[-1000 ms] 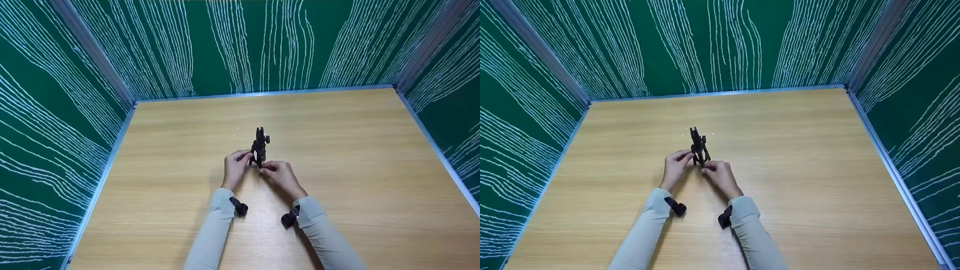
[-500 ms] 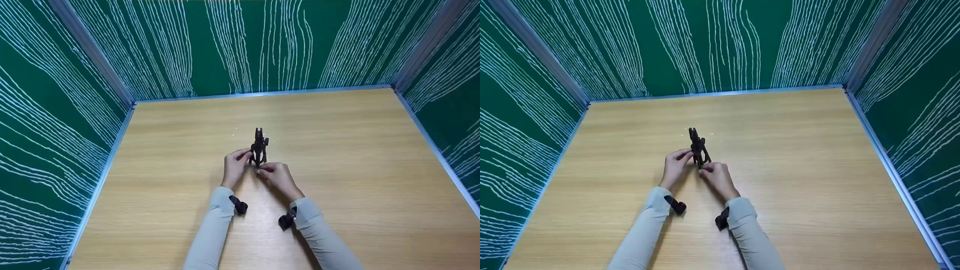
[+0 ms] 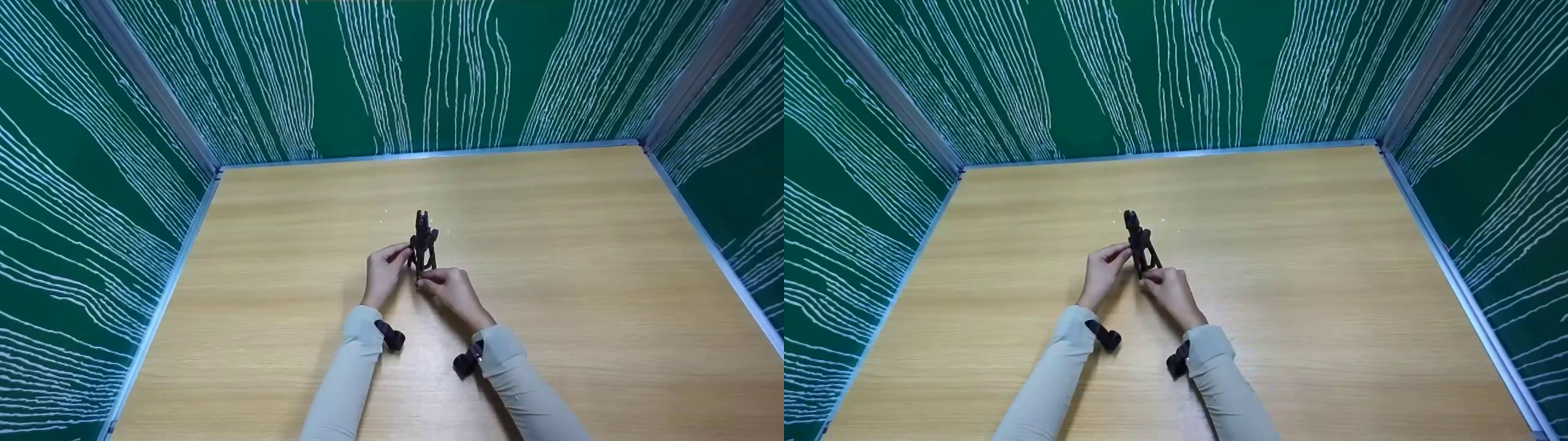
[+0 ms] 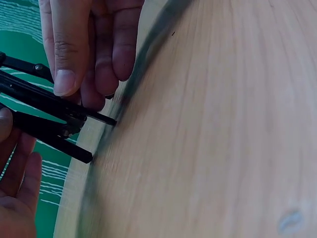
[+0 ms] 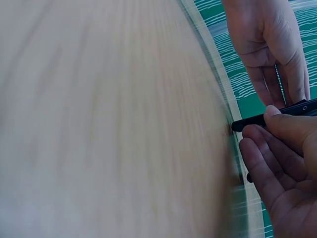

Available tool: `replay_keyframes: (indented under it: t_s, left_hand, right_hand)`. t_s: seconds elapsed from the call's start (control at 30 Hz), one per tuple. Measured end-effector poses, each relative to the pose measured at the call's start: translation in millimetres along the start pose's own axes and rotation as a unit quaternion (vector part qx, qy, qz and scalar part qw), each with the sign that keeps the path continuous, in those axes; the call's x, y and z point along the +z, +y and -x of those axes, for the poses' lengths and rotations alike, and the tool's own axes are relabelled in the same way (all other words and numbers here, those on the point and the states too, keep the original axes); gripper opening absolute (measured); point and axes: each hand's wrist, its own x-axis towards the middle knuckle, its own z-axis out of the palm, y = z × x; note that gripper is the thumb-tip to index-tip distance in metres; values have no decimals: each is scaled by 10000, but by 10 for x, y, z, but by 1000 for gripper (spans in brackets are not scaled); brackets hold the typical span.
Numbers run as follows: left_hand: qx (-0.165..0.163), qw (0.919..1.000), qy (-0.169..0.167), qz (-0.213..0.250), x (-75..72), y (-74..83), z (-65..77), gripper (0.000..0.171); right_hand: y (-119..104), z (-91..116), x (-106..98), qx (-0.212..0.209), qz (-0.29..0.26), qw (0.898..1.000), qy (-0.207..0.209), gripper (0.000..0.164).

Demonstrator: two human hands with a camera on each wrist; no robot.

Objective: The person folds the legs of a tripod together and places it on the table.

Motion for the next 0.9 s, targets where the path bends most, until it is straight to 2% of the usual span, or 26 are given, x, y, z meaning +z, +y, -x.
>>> replay_keyframes:
  t_s: [0.13,0.37,0.5,0.67,0.9]
  left_hand:
    - [88,9999,-63,-78,-31,184,73,20]
    - [533,9980,-120,-314,-59,171,104,23]
    - [694,9970,-28,-331,-67,165,129,24]
    - [797,9964,85,-261,-73,180,169,19]
    - [697,9973,-181,-152,-107,162,242,20]
  right_hand:
    - [1,-1,0,-54,33,10000,-6,18]
    - [20,-2,-42,-194,23,9998,27,19]
    - [28,-3,-86,-282,79,9996,56,19]
    - [48,-19,-173,-253,158,9995,97,20]
    - [78,-68,-314,-25,206,9997,161,21]
